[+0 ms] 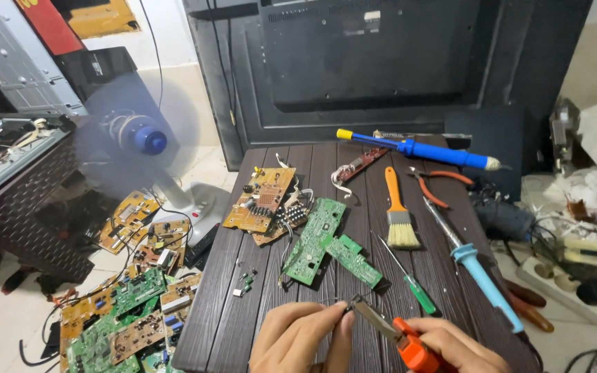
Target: The person solders a wire to a small green circuit board using a soldering iron. They then use pliers to strip the ends of a wire and prepare a small green component for soldering. The workspace contains various circuit boards and tools.
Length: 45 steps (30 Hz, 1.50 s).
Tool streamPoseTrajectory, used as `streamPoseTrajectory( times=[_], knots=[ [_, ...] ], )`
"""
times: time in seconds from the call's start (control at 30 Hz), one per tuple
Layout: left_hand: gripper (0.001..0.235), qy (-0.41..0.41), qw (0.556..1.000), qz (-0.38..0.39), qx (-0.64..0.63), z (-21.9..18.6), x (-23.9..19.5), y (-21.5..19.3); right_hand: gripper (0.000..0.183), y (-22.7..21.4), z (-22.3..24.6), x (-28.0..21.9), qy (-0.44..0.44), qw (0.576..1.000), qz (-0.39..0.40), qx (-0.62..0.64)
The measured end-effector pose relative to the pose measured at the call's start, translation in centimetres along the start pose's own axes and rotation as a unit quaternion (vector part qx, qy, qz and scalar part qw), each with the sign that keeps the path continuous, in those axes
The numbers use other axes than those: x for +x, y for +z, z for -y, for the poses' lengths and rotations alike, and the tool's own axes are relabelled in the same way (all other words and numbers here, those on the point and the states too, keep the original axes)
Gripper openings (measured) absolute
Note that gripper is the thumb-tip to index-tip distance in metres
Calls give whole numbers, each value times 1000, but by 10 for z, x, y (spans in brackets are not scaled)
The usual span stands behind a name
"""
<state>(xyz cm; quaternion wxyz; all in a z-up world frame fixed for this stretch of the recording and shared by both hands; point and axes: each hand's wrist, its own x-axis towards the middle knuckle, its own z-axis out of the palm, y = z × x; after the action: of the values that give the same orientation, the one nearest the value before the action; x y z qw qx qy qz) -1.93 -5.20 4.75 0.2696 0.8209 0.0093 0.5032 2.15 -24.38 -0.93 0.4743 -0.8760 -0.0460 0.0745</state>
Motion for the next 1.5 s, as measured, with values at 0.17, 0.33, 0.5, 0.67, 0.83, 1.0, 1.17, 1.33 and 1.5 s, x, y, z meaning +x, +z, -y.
streamPoseTrajectory(
  times=[0.17,0.33,0.5,0.67,0.83,1.0,1.17,1.33,1.5],
  knots=[
    [5,16,1000,-8,-15,4,-1,5,12,8,7,-3,-119,989,-88,-17],
    [4,19,999,-31,-18,5,3,5,25,16,15,-3,-127,984,-117,-39],
    [7,-66,993,2,-101,4,1,8,22,26,3,-4,-43,978,-163,-120],
    [7,-201,958,20,-202,22,-9,18,22,18,5,4,-57,989,-95,-98],
    [9,-266,921,5,-284,26,-17,23,28,7,-19,15,-86,995,-30,-50],
    [12,-404,877,20,-258,25,-16,22,45,17,-68,56,85,960,184,-192],
    [14,-378,878,11,-295,34,-28,33,39,21,-102,40,-118,985,98,-74],
    [13,-450,844,12,-293,33,-24,33,19,41,-50,16,-202,970,-133,-18],
    [12,-384,865,10,-321,38,-27,35,33,24,-38,13,-150,986,-44,-63]
  ],
)
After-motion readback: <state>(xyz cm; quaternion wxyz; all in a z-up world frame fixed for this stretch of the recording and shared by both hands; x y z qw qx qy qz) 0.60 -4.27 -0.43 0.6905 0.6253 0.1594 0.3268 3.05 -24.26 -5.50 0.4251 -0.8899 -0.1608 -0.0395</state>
